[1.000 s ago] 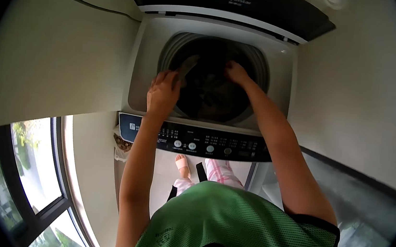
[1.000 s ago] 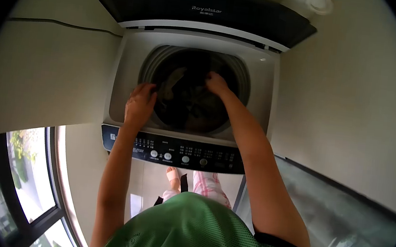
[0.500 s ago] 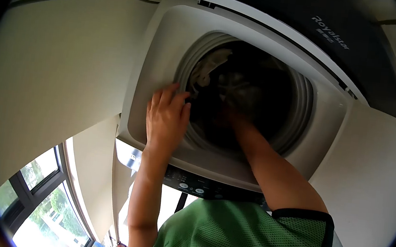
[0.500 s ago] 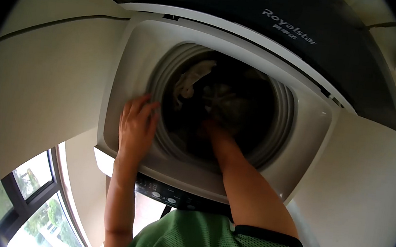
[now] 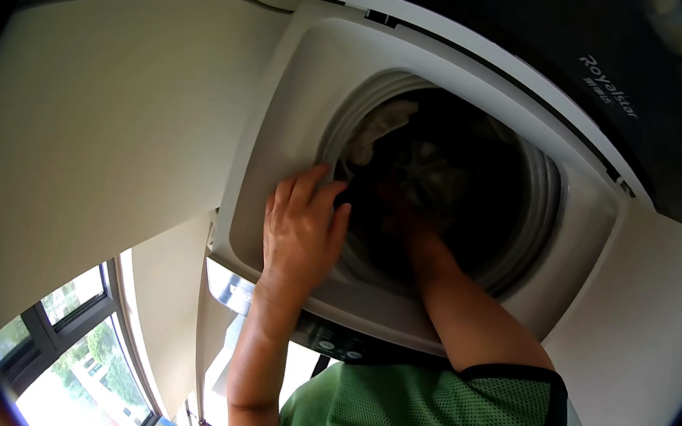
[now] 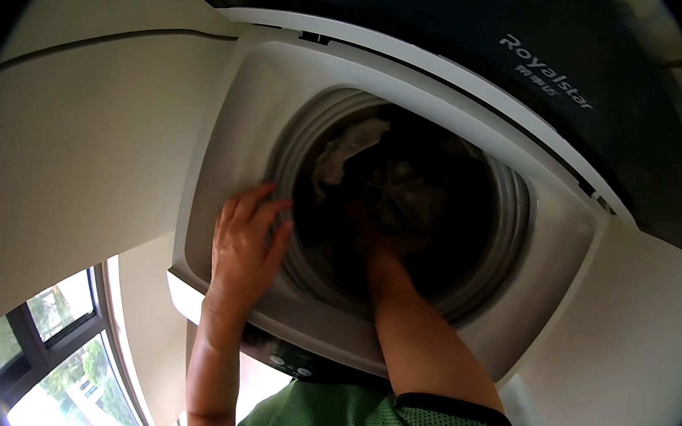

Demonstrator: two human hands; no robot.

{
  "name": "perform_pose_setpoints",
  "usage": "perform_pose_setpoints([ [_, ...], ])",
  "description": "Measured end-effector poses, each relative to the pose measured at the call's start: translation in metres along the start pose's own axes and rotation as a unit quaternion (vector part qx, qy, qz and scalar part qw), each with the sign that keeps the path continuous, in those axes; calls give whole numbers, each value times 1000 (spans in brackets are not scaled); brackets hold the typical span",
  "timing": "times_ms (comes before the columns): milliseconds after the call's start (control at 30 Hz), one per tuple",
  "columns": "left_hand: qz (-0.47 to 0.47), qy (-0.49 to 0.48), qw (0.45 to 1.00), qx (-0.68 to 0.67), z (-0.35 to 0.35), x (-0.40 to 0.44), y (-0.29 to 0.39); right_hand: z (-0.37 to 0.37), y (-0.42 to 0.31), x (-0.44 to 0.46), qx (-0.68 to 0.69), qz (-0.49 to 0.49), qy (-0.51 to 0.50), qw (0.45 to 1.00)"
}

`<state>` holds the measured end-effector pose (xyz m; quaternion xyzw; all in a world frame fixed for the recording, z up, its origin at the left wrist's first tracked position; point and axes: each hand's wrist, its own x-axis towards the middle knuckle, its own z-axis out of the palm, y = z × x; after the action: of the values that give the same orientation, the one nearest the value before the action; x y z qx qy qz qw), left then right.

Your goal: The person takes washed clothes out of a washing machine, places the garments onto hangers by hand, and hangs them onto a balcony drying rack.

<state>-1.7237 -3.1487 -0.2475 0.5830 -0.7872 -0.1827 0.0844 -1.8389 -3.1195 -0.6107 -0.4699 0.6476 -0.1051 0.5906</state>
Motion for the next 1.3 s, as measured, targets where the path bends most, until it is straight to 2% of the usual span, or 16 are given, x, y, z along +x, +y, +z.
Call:
perform_pose_setpoints([
  [133, 2, 16, 1000, -18, 2, -2, -1, -40, -19, -22, -81, 39, -67, 994],
  [333, 25, 49, 998, -24, 6, -4, -6, -156, -91, -69, -135, 73, -70, 986],
  [500, 56, 85, 995, -26, 8, -7, -9, -211, -195, -165, -203, -50, -11, 978],
  [533, 37, 50, 997, -49, 5, -7, -8, -223, -217, -176, -200, -67, -104, 972],
  [567, 18, 16, 997, -72, 2, -8, -7, -224, -226, -193, -202, -69, -100, 972],
  [633, 39, 23, 993, -105, 4, -10, -1, -221, -239, -227, -125, -240, 21, 963],
  [667, 57, 27, 989, -135, 3, -11, 3, -220, -250, -237, -92, -273, 32, 957],
  [700, 60, 35, 989, -134, 2, -14, 11, -221, -260, -249, -96, -280, 36, 955],
  [833, 97, 102, 962, -233, -16, -16, 47, -228, -318, -314, 102, -399, 20, 911],
  [900, 22, -11, 954, -298, -47, -14, 60, -237, -335, -341, 136, -401, 98, 901],
  [933, 50, 63, 948, -309, -55, -17, 66, -241, -336, -351, 195, -412, 114, 883],
  [967, 53, 67, 947, -309, -66, -18, 70, -247, -340, -359, 254, -419, 129, 862],
  [1000, 55, 96, 930, -351, -76, -18, 71, -259, -342, -368, 237, -448, 93, 857],
  [1067, 60, 139, 903, -402, -98, -21, 75, -271, -344, -386, 212, -460, 126, 853],
  [1167, 65, 212, 923, -316, -127, -35, 80, -283, -344, -403, 180, -480, 142, 847],
  [1300, 69, 291, 905, -303, -148, -47, 72, -278, -334, -398, 51, -366, 281, 886],
])
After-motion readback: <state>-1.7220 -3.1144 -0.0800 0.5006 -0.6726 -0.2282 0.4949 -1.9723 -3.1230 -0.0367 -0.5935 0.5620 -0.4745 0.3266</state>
